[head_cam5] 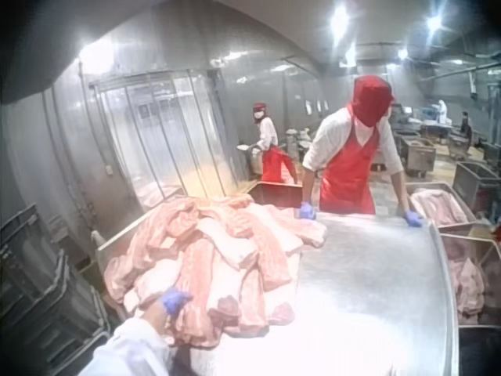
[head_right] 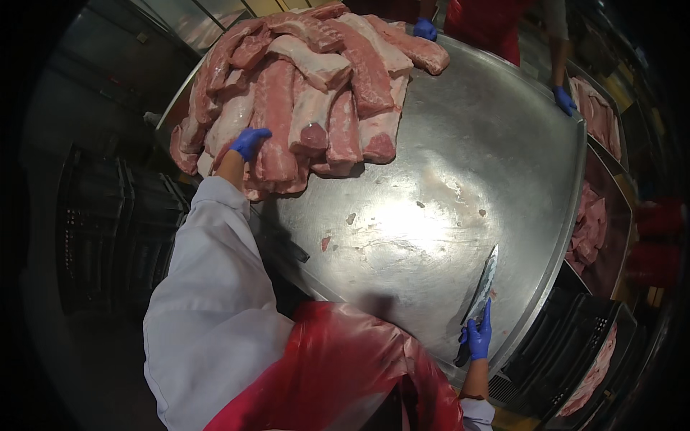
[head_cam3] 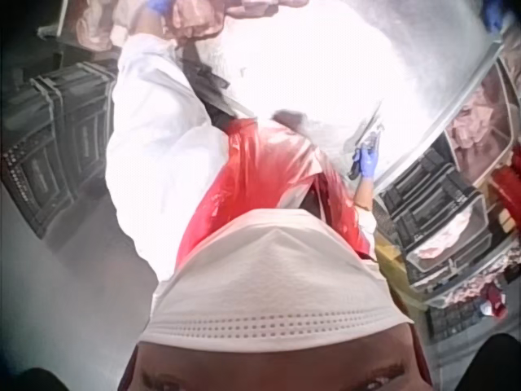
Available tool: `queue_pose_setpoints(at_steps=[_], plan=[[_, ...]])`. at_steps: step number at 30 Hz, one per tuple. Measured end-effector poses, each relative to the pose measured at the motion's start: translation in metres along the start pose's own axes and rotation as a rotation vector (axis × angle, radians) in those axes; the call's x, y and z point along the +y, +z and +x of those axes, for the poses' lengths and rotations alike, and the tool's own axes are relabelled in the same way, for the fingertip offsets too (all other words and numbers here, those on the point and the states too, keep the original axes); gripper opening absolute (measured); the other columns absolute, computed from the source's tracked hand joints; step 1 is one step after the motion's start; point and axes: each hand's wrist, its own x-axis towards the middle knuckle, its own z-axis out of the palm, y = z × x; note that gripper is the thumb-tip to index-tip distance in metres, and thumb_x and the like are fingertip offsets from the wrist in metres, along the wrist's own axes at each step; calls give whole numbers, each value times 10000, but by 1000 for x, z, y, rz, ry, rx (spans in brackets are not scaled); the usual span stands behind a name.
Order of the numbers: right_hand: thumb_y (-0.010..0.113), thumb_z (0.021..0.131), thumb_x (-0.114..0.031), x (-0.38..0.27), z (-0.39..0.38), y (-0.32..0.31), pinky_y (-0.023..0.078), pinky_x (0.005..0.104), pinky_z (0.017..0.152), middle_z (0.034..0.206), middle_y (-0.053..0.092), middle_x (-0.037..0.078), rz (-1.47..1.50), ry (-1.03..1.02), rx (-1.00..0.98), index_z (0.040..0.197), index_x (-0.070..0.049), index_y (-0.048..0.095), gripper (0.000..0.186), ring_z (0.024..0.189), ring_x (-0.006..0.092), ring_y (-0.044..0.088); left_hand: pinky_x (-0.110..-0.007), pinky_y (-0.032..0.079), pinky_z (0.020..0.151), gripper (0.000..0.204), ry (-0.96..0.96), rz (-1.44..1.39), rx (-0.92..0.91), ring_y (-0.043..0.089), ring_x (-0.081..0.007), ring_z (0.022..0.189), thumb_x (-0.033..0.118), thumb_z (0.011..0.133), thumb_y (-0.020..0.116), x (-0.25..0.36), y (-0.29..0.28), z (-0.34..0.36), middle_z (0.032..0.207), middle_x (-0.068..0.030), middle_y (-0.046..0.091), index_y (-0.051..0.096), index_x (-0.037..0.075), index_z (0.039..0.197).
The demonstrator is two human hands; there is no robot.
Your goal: The person uses a knife to trim fat and slice large pieces of raw meat on a stainless steel table. They handle the meat with gloved hands, separating lean portions from fat and placing the cut pieces into a nearby crate.
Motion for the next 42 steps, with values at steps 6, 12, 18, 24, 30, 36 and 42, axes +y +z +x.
queue_pose_setpoints(at_steps=[6, 12, 18, 24, 30, 36, 42], plan=[[547, 963, -54, 20, 11, -3, 465, 268, 446, 782, 575, 52, 13, -123, 22, 1623, -217, 191, 767, 553, 122, 543, -388, 529, 739, 594, 118, -6, -26, 646, -237, 869, 187, 717, 789, -5, -3, 7, 917, -156, 686, 580, -133, 1170], [548, 945, 16, 11, 6, 3, 473, 275, 448, 792, 605, 38, 73, -32, 99, 1612, -219, 255, 766, 525, 108, 539, -342, 531, 736, 556, 128, 8, -36, 652, -208, 827, 137, 737, 756, 49, -3, -54, 931, -142, 679, 565, -128, 1188], [559, 934, 34, 34, 8, -1, 475, 266, 468, 841, 603, 34, 115, -28, 140, 1612, -211, 258, 781, 548, 99, 540, -352, 553, 770, 470, 258, -47, -118, 676, -232, 837, 111, 752, 731, 96, 22, -138, 1025, -114, 700, 631, -61, 1178], [569, 945, 15, 36, 4, -1, 471, 262, 468, 835, 594, 29, 103, -25, 149, 1606, -202, 270, 758, 554, 98, 536, -437, 541, 749, 338, 878, 812, -133, 670, -366, 813, 83, 708, 734, 105, 87, -269, 904, -181, 680, 625, -28, 1009], [590, 962, -23, 15, 5, 6, 471, 270, 446, 769, 582, 29, 104, 0, 110, 1613, -213, 238, 764, 524, 98, 528, -499, 495, 818, 407, 905, 1150, -362, 617, -400, 890, 268, 720, 802, -37, 217, -307, 967, -183, 610, 604, 39, 992], [576, 973, -19, 36, 12, -5, 490, 263, 432, 795, 609, 59, 164, -145, 93, 1612, -199, 232, 748, 524, 97, 548, -502, 458, 1013, 1062, 589, 830, -103, 479, -423, 1289, 642, 678, 802, -23, 286, -293, 1381, -297, 476, 443, -58, 1391], [565, 975, -14, 40, 9, -6, 496, 264, 433, 799, 616, 67, 289, -197, 148, 1601, -195, 266, 716, 523, 101, 555, -513, 449, 1058, 1211, 294, 918, 13, 455, -462, 1339, 658, 600, 849, 54, 452, -282, 1519, -297, 348, 365, -16, 1483]])
